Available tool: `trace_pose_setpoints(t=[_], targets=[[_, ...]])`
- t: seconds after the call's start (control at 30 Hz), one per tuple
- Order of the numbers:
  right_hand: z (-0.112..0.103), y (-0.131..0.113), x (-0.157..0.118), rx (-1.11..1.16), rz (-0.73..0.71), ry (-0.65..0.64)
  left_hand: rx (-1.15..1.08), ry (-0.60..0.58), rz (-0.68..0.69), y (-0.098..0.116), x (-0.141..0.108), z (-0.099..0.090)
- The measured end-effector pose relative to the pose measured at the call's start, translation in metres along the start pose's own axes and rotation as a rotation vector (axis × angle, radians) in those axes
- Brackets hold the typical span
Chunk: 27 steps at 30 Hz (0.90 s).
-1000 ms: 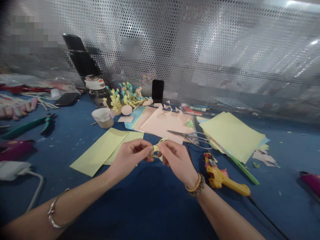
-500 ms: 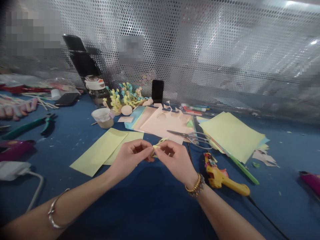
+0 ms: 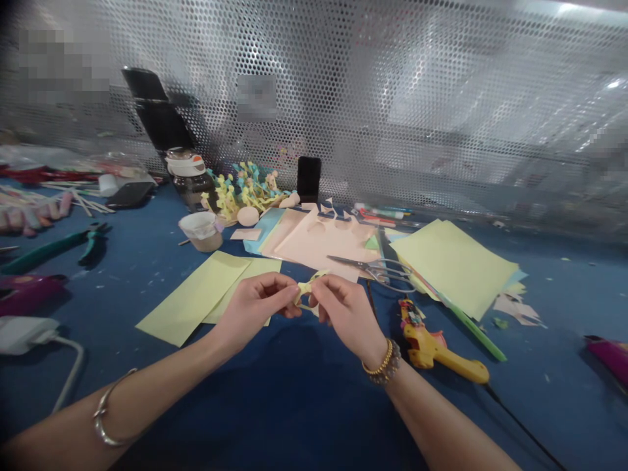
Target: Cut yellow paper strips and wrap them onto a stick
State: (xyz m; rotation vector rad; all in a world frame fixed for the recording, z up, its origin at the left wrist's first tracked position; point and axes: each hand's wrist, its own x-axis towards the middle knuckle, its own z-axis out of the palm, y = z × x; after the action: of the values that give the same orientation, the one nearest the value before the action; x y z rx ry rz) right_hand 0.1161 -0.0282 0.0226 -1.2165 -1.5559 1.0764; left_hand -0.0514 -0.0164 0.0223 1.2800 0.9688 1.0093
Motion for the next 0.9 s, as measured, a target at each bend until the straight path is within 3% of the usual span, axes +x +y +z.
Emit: trace_pose_setpoints(t=[0.4, 0.67, 0.9], targets=[[0.001, -0.001, -0.002, -0.113, -0.051, 0.027, -0.024, -0.017, 0.019, -0.002, -0.001, -0.001], [-0.001, 0.008, 0.004, 0.132, -0.007, 0.034, -0.051, -0.004, 0.002, 0.0, -0.001, 0.0], [0.0, 0.008, 0.003, 0.167, 0.018, -0.007, 0.0, 0.002, 0.022, 0.001, -0.001, 0.0]])
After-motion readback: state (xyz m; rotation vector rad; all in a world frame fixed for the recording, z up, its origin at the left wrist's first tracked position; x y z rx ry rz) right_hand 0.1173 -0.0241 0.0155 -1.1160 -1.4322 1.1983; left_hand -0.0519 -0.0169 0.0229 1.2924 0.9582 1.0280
